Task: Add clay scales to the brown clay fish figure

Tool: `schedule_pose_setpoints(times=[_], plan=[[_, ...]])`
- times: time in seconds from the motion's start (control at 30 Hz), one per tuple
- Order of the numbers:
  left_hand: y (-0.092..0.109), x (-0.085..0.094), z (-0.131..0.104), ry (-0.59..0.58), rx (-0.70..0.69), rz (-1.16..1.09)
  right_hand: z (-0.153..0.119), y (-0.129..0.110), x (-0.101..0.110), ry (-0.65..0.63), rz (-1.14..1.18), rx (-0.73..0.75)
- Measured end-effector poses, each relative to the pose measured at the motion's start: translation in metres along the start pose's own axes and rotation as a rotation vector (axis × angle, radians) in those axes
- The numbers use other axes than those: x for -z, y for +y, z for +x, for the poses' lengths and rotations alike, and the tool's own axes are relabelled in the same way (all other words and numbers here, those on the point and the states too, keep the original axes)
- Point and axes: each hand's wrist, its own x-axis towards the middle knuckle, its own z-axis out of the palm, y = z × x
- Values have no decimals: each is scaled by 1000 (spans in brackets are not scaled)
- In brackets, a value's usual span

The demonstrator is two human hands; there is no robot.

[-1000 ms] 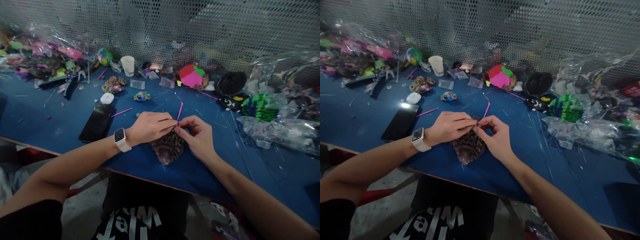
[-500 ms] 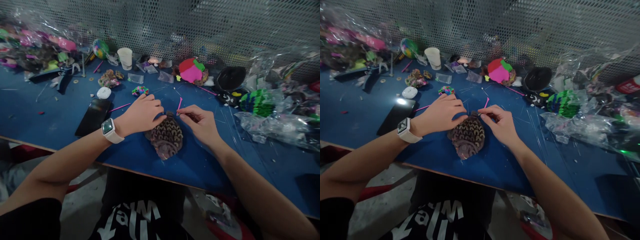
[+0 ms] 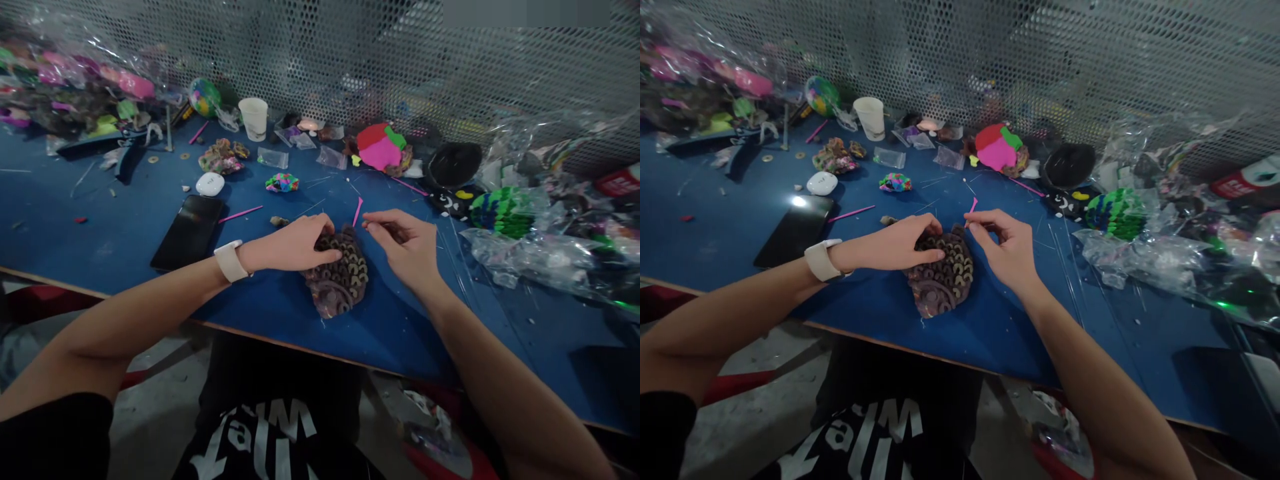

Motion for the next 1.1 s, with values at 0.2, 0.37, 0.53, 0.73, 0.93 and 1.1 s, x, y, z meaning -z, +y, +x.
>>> schedule_pose_setpoints(times=[0.2, 0.37, 0.53, 0.73, 0.93, 1.1], plan=[[3, -3, 2, -2, -87, -367, 0, -15, 9, -27, -251, 281], [15, -9, -3, -17, -146, -490, -5, -27, 13, -78, -440, 499], [20, -14, -5, 49, -252, -459, -9, -34, 14, -65, -517, 528], [22, -17, -8, 122, -295, -328, -9, -33, 12, -65, -514, 556], [29, -24, -15, 238, -228, -224, -13, -38, 8, -72, -478, 494], [33, -23, -18, 235, -233, -227, -14, -42, 6, -60, -412, 454]])
